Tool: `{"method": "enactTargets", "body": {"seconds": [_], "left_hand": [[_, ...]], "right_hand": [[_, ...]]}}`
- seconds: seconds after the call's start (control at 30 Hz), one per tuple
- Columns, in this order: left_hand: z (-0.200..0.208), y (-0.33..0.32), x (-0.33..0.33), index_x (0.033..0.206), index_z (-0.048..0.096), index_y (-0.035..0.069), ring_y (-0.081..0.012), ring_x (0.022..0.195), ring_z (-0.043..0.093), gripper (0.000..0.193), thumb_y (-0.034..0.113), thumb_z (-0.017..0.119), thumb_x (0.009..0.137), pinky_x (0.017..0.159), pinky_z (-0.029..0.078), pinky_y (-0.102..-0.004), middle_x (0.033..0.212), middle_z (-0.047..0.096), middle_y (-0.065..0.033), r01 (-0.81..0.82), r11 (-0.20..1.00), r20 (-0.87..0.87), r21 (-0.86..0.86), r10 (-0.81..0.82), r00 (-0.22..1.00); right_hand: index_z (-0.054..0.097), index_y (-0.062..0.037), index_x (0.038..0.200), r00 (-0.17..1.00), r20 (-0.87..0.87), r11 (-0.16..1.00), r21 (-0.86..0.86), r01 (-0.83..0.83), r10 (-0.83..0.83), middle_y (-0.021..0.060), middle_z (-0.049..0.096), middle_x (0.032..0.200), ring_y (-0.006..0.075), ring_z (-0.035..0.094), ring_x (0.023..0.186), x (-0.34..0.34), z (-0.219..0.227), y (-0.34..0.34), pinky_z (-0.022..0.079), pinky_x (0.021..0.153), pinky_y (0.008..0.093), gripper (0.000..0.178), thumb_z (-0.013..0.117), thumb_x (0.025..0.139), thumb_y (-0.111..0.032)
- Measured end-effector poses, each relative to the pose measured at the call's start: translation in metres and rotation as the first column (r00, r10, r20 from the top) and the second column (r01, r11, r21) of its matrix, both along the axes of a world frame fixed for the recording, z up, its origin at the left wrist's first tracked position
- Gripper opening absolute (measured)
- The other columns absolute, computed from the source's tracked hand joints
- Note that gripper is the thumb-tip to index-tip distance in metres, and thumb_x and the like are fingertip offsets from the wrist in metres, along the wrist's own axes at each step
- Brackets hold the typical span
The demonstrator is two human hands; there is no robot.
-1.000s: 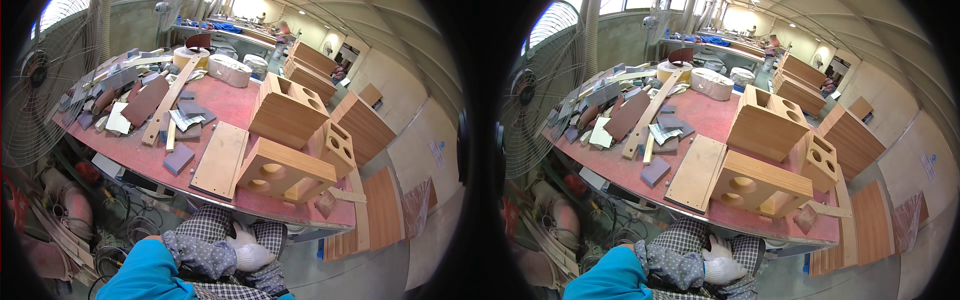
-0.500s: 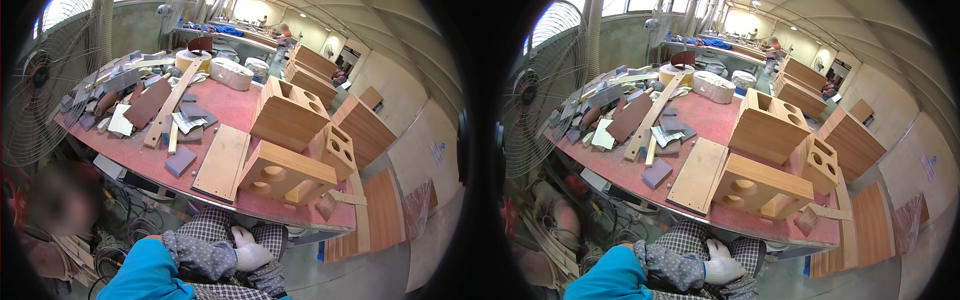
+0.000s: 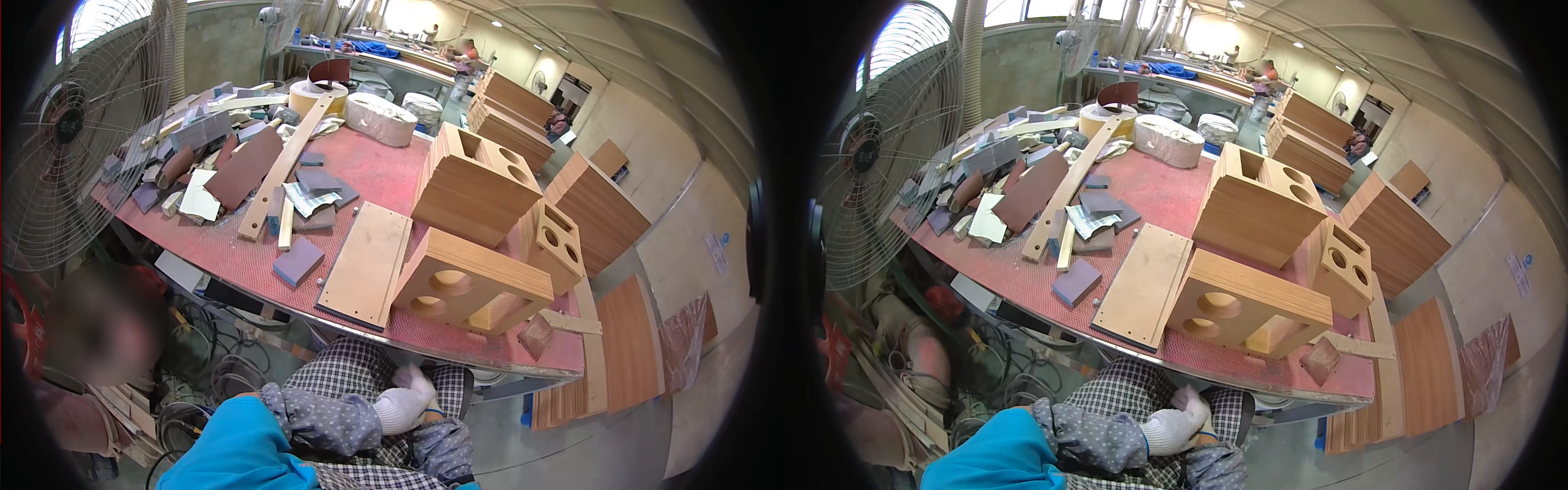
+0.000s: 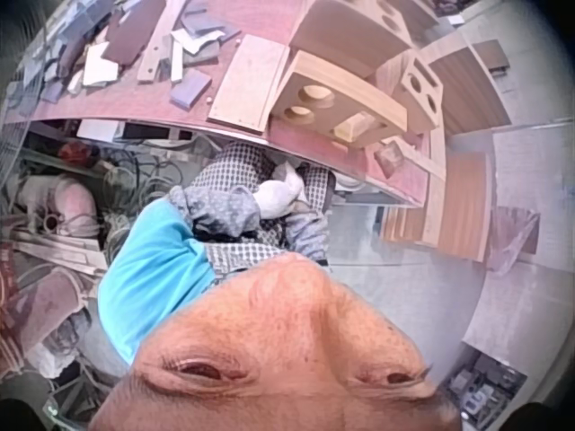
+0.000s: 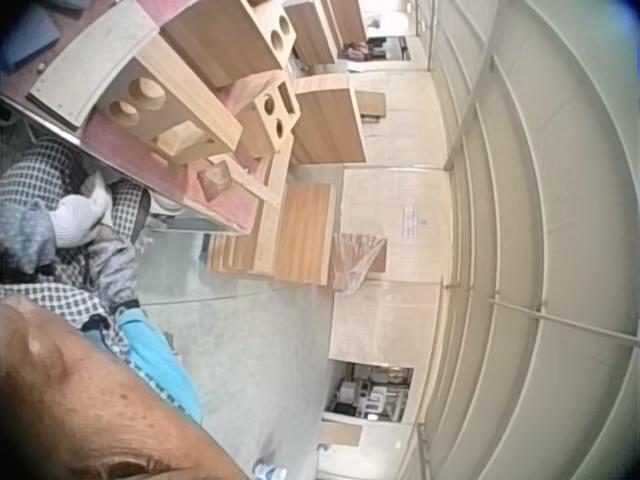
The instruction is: Sanding the interior and exterior edges of a wooden block component with circular cutouts using a sanding sponge.
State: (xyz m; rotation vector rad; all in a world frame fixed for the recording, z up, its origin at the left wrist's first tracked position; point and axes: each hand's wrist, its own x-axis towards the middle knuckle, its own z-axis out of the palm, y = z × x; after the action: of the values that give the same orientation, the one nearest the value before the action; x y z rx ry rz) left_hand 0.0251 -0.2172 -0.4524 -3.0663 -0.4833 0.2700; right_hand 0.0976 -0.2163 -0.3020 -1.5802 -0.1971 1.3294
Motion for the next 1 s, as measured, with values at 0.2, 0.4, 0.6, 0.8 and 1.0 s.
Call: {"method": "enactTargets", "body": {"seconds": [0.2, 0.4, 0.6, 0.8, 1.0], "left_hand": [[0.164, 0.002, -0.005, 0.113, 0.066, -0.008, -0.0382, 0.086, 0.071, 0.039, 0.026, 0.059, 0.095, 0.080, 0.056, -0.0564, 0.090, 0.070, -0.0272, -0.119, 0.945, 0.242, -0.306, 0.198, 0.950], [0.259, 0.009, -0.037, 0.102, 0.066, 0.006, -0.0421, 0.089, 0.069, 0.030, 0.034, 0.065, 0.091, 0.077, 0.053, -0.0523, 0.088, 0.070, -0.0215, -0.109, 0.615, 0.162, -0.781, 0.368, 0.915], [0.263, 0.011, -0.037, 0.100, 0.066, 0.009, -0.0412, 0.088, 0.069, 0.024, 0.030, 0.062, 0.088, 0.077, 0.053, -0.0506, 0.088, 0.070, -0.0193, -0.087, 0.579, 0.145, -0.811, 0.343, 0.928], [0.262, 0.010, -0.041, 0.105, 0.064, 0.010, -0.0418, 0.088, 0.069, 0.024, 0.026, 0.061, 0.088, 0.078, 0.053, -0.0508, 0.092, 0.069, -0.0208, -0.051, 0.578, 0.194, -0.814, 0.355, 0.914], [0.258, -0.005, -0.041, 0.115, 0.058, 0.004, -0.0435, 0.091, 0.069, 0.033, 0.029, 0.059, 0.095, 0.079, 0.054, -0.0509, 0.099, 0.068, -0.0252, -0.079, 0.640, 0.262, -0.764, 0.419, 0.869]], "right_hand": [[0.045, 0.0034, 0.147, 0.993, -0.079, 0.997, -0.017, 0.081, -0.083, 0.0201, 0.055, 0.146, 0.0363, 0.055, 0.132, 0.030, -0.029, -0.012, 0.042, 0.110, 0.0471, 0.075, 0.068, 0.096, -0.045], [0.049, 0.0063, 0.143, 0.987, -0.113, 0.993, 0.010, 0.113, -0.112, 0.0229, 0.057, 0.144, 0.0366, 0.055, 0.134, 0.001, -0.019, 0.002, 0.044, 0.109, 0.0460, 0.076, 0.067, 0.095, -0.050], [0.055, 0.0027, 0.137, 0.986, -0.133, 0.992, 0.063, 0.110, -0.101, 0.0187, 0.061, 0.137, 0.0338, 0.058, 0.127, -0.012, 0.027, -0.004, 0.044, 0.108, 0.0469, 0.071, 0.065, 0.095, -0.053], [0.057, 0.0003, 0.133, 0.962, -0.191, 0.970, 0.110, 0.217, -0.193, 0.0160, 0.062, 0.133, 0.0316, 0.061, 0.120, -0.014, 0.033, -0.001, 0.045, 0.108, 0.0469, 0.068, 0.065, 0.094, -0.054], [0.052, -0.0031, 0.137, 0.948, -0.202, 0.955, 0.117, 0.271, -0.245, 0.0110, 0.062, 0.125, 0.0267, 0.061, 0.107, -0.010, 0.028, 0.001, 0.045, 0.105, 0.0501, 0.064, 0.058, 0.098, -0.054]]}}
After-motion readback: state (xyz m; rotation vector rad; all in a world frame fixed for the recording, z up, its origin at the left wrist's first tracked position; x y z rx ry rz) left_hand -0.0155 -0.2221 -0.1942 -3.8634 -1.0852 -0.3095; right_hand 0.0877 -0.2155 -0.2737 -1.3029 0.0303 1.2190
